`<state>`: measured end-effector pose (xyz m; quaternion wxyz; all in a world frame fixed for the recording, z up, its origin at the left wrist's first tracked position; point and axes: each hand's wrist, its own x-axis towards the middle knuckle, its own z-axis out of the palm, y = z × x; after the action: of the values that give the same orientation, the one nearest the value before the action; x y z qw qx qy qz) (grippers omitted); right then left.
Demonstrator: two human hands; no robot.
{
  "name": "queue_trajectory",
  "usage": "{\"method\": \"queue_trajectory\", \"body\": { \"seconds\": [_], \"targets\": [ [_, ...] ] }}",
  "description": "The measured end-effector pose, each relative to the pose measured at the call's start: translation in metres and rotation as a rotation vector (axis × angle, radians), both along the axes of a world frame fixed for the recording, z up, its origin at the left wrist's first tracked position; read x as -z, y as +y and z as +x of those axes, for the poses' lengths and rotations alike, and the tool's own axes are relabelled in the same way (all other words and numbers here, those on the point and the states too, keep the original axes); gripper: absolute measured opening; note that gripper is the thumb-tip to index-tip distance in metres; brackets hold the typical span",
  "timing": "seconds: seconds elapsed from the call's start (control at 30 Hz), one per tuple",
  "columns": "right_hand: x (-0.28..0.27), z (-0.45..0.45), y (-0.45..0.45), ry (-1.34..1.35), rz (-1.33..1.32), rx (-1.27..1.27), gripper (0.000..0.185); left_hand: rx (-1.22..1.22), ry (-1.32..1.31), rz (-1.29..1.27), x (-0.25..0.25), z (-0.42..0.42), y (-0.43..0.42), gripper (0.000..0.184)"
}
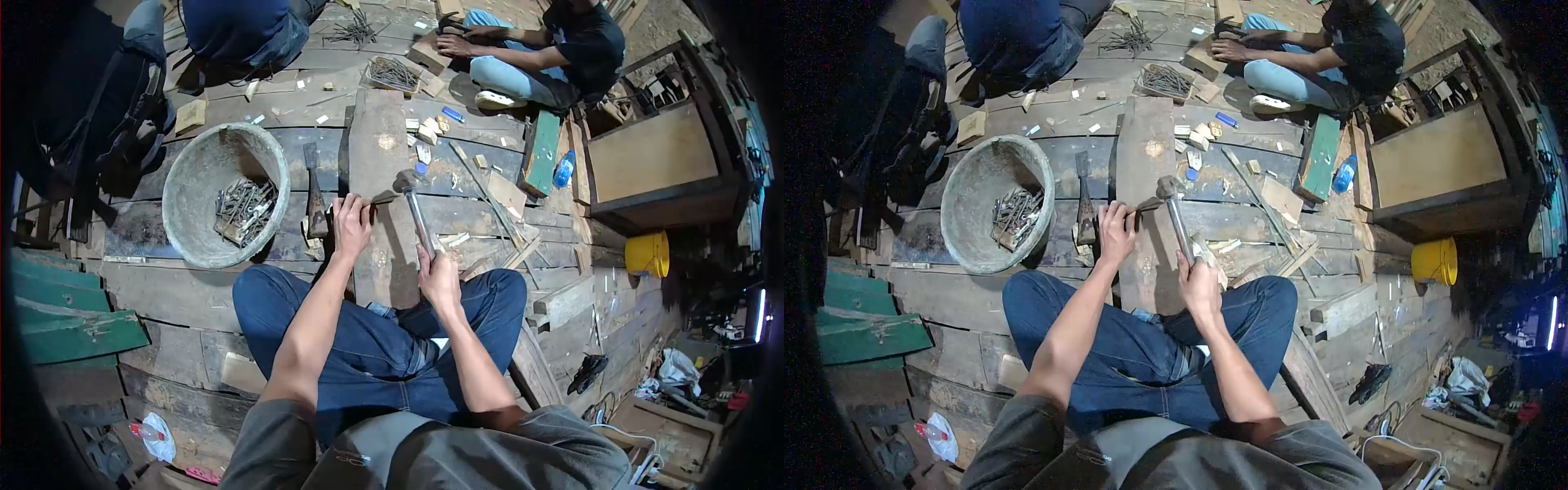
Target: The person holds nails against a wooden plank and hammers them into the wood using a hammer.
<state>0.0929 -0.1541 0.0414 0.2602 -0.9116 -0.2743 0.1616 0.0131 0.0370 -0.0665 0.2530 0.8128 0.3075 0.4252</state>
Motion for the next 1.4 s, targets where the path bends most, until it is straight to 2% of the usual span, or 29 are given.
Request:
{"method": "queue_trajectory", "body": {
  "seconds": [0.1,0.33,0.5,0.6,0.7,0.9,1.03,1.4],
  "targets": [
    [-0.002,0.008,0.003,0.077,-0.149,-0.020,0.057,0.008,-0.011,0.008,-0.001,0.002,-0.002,0.006],
    [-0.046,-0.006,0.007,0.053,0.008,-0.035,0.055,-0.024,-0.035,-0.008,-0.003,0.003,0.001,0.014],
    [-0.023,-0.007,-0.001,0.054,-0.024,-0.010,0.056,-0.002,-0.032,-0.008,-0.006,0.002,0.003,0.005],
    [0.007,-0.003,-0.003,-0.079,-0.047,-0.047,0.055,-0.008,-0.058,-0.001,-0.002,0.004,0.003,0.002],
    [-0.004,-0.002,-0.003,-0.028,-0.061,-0.036,0.054,0.002,-0.049,-0.026,-0.002,0.003,0.004,0.003],
    [-0.035,-0.010,0.002,-0.036,0.027,-0.022,0.049,0.011,0.036,0.033,0.000,0.001,0.003,0.020],
    [-0.036,-0.005,0.009,-0.020,-0.009,0.001,0.054,0.031,0.004,0.000,0.000,0.002,0.002,0.019],
    [-0.031,-0.001,0.001,-0.017,-0.024,-0.013,0.052,0.028,-0.030,-0.029,0.002,0.003,0.004,0.010]
  ]
}}
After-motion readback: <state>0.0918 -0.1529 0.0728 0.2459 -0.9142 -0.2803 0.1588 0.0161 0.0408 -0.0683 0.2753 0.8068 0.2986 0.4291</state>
